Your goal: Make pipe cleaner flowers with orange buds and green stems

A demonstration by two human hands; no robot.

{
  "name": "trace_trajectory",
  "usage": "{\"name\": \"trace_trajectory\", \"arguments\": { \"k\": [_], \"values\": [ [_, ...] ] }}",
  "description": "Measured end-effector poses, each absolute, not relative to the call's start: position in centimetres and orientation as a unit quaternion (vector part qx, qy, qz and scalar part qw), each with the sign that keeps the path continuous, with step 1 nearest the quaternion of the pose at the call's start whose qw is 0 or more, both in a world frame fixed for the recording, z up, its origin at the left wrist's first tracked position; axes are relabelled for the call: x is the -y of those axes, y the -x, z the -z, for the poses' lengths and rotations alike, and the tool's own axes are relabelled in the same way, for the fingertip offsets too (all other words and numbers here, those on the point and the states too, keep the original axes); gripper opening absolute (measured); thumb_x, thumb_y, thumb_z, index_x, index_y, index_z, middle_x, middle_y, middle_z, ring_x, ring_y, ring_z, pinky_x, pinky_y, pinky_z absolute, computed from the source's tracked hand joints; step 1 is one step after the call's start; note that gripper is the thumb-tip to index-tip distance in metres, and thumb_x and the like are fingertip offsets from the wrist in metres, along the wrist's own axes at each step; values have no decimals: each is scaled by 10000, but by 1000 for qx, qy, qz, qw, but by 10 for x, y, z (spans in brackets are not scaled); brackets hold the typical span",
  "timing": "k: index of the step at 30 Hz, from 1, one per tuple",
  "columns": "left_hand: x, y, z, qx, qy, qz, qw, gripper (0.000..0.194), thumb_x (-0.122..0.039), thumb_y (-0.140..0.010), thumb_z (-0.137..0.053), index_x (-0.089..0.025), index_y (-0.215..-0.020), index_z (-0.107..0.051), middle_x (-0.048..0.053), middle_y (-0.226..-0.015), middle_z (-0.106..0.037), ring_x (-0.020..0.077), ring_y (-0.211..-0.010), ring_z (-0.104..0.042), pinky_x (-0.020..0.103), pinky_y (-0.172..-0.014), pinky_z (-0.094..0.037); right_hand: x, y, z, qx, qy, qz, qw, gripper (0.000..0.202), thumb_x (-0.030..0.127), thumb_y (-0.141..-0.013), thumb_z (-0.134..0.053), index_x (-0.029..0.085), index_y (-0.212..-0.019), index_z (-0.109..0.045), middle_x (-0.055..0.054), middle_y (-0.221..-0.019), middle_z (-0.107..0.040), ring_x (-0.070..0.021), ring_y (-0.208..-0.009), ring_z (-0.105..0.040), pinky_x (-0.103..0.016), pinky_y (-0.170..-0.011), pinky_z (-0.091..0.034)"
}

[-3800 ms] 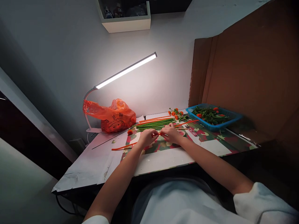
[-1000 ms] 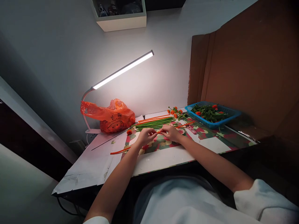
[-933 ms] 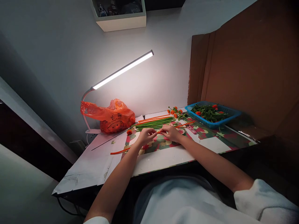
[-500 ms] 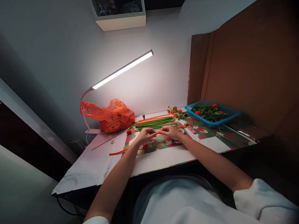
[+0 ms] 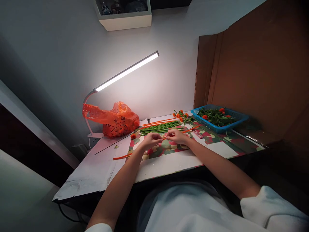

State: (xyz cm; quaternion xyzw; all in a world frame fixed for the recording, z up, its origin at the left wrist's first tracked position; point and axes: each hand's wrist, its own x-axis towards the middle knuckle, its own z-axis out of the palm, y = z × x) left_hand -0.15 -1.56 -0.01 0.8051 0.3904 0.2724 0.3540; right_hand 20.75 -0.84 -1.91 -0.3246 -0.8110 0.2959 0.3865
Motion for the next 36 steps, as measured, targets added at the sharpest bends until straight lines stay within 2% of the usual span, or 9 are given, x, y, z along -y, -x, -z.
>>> {"name": "trace_trajectory", "arguments": {
  "k": [5,11,15,20,24,32,36],
  "values": [
    [16,0,2,-404,-797,-272,356,314,-442,-752,-599,-133,-737,-653,13,-598,-606,90,-499,-478,209,-482,-371,8,-208,20,836,341,-158,400,207,307,-829,-596,164,-686,-644,-42,-709,-642,-148,-685,-541,-261,-627,-351],
    [19,-2,0,-415,-818,-269,295,301,-413,-763,-575,-132,-689,-656,19,-605,-613,93,-511,-460,210,-483,-337,14,-207,17,852,358,-89,371,168,223,-840,-594,171,-687,-637,-14,-689,-646,-144,-705,-548,-284,-696,-303],
    [20,-3,-1,-410,-844,-252,237,288,-363,-785,-542,-133,-648,-646,1,-580,-580,87,-523,-429,210,-503,-317,15,-205,20,854,358,-85,367,164,227,-846,-596,175,-694,-629,6,-693,-651,-134,-692,-550,-303,-747,-284],
    [19,-4,2,-399,-869,-248,154,214,-254,-797,-503,-147,-653,-618,-19,-571,-550,83,-530,-401,211,-526,-304,16,-202,23,850,362,-90,372,169,243,-842,-597,177,-691,-632,8,-690,-645,-129,-680,-549,-294,-729,-277],
    [18,-5,5,-389,-880,-252,108,193,-250,-806,-511,-156,-667,-606,-14,-594,-562,87,-546,-415,213,-539,-302,18,-200,24,854,364,-93,358,162,240,-836,-605,173,-690,-626,16,-684,-626,-119,-669,-533,-277,-705,-272],
    [17,-7,8,-378,-882,-262,100,252,-302,-831,-511,-155,-636,-570,-30,-560,-510,85,-537,-375,217,-531,-281,16,-198,28,862,344,-102,358,229,293,-884,-538,167,-714,-624,5,-689,-605,-122,-650,-496,-266,-681,-266],
    [17,-7,9,-384,-879,-256,116,255,-308,-833,-508,-151,-644,-576,-27,-564,-526,83,-532,-372,215,-528,-285,16,-197,29,861,347,-103,358,201,274,-875,-561,167,-717,-623,8,-703,-617,-122,-667,-518,-273,-710,-268]
  ]
}}
